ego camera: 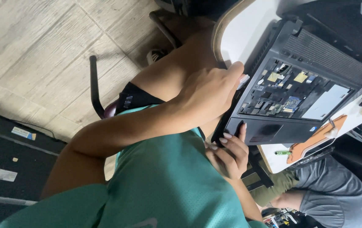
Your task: Using a plastic prying tool to carefully separate the top and bottom covers of a laptop to access internal hardware.
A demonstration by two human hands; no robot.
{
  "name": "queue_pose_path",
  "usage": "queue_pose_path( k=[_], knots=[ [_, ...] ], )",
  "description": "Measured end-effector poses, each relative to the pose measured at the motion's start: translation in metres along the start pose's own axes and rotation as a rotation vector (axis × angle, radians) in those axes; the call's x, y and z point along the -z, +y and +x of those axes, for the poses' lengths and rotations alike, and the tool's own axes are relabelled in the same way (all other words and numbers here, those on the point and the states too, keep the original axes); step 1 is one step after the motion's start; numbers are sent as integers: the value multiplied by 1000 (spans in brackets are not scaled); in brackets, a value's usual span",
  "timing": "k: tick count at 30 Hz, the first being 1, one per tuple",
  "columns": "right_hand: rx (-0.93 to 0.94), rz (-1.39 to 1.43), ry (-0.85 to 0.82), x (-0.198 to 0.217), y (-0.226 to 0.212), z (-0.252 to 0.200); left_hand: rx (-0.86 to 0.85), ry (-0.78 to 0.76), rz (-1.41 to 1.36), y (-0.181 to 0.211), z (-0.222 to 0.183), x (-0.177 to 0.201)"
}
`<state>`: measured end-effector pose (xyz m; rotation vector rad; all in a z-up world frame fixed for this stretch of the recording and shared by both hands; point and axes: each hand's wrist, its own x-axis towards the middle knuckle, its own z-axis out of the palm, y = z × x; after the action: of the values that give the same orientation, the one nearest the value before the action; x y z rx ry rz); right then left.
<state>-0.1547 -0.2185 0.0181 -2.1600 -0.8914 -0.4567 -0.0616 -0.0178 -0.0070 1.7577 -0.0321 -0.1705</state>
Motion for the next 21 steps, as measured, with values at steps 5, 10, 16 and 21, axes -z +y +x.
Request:
queue_pose_path(
  k=[5, 10, 16, 21],
  knots=[
    [19, 23, -37, -3, 4, 3, -40, 41, 2, 2, 0, -1],
    [23, 16, -60, 0, 6, 0, -10, 120, -45, 3, -1, -12],
    [-18, -53, -212, 6, 3, 12, 6, 171, -142, -5, -3, -23],
    [-274, -302, -353, 28, 11, 53, 40, 226, -80, -1, -4, -20]
  ],
)
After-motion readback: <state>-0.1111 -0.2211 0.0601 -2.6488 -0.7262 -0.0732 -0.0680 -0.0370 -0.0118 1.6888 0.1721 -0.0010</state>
